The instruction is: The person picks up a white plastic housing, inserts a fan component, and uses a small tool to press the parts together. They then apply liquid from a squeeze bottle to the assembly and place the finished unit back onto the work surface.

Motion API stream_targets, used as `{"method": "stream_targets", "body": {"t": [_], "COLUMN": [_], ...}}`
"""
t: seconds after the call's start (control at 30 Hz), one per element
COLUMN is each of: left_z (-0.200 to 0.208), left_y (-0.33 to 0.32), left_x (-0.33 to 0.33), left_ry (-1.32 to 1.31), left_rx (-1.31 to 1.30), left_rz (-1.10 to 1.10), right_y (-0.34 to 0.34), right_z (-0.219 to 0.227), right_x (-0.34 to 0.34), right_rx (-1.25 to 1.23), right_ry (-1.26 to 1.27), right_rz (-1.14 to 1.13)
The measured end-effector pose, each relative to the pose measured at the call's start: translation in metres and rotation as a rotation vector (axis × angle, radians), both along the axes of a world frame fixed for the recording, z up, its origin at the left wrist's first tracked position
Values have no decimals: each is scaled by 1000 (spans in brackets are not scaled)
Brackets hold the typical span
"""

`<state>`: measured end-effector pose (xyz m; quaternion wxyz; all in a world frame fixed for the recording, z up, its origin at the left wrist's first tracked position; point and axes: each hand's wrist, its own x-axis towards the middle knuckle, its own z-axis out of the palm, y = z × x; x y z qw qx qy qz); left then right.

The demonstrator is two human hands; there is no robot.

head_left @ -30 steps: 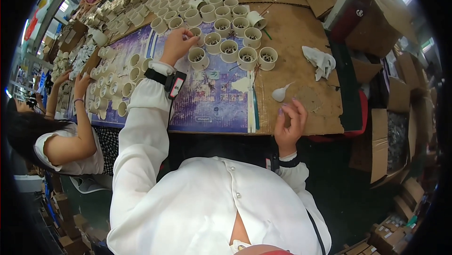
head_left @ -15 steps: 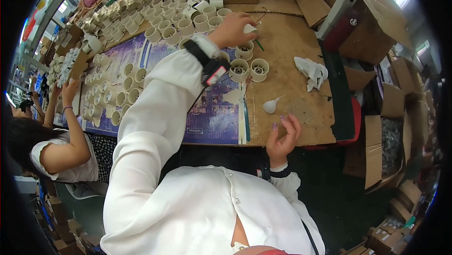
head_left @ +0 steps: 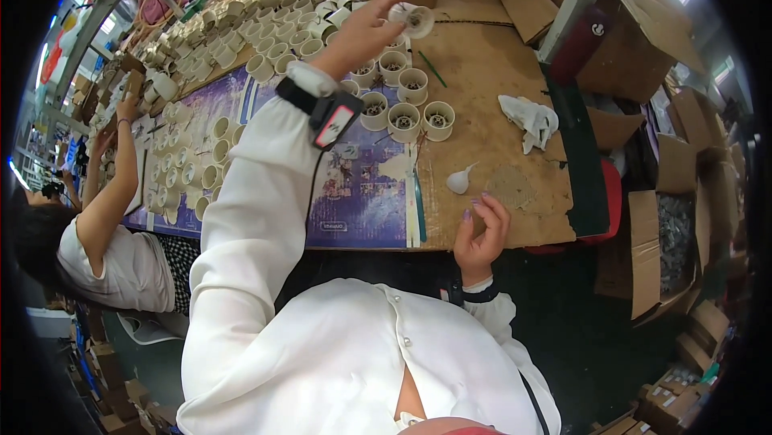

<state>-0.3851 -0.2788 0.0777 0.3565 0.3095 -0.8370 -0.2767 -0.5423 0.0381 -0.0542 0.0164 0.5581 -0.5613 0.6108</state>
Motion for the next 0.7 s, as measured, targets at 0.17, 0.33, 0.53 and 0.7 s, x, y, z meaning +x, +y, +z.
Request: {"method": "stream_targets", "body": {"t": [0.17,0.33,0.53,0.7], "left_z": [39,45,41,42], "left_y": [70,132,202,229], "left_x": [42,93,129,152], "left_ry": [296,362,319,345], "left_rx": [339,537,530,491], "left_rz": [-106,-152,-131,-176], "right_y": [6,18,-52,-71], "right_z": [-6,36,75,77], "right_x": [0,25,83,116], "right_rx": [-76,-116,14,166], "right_ry": [29,130,-62,-454], "right_rz": [11,348,401,773]}}
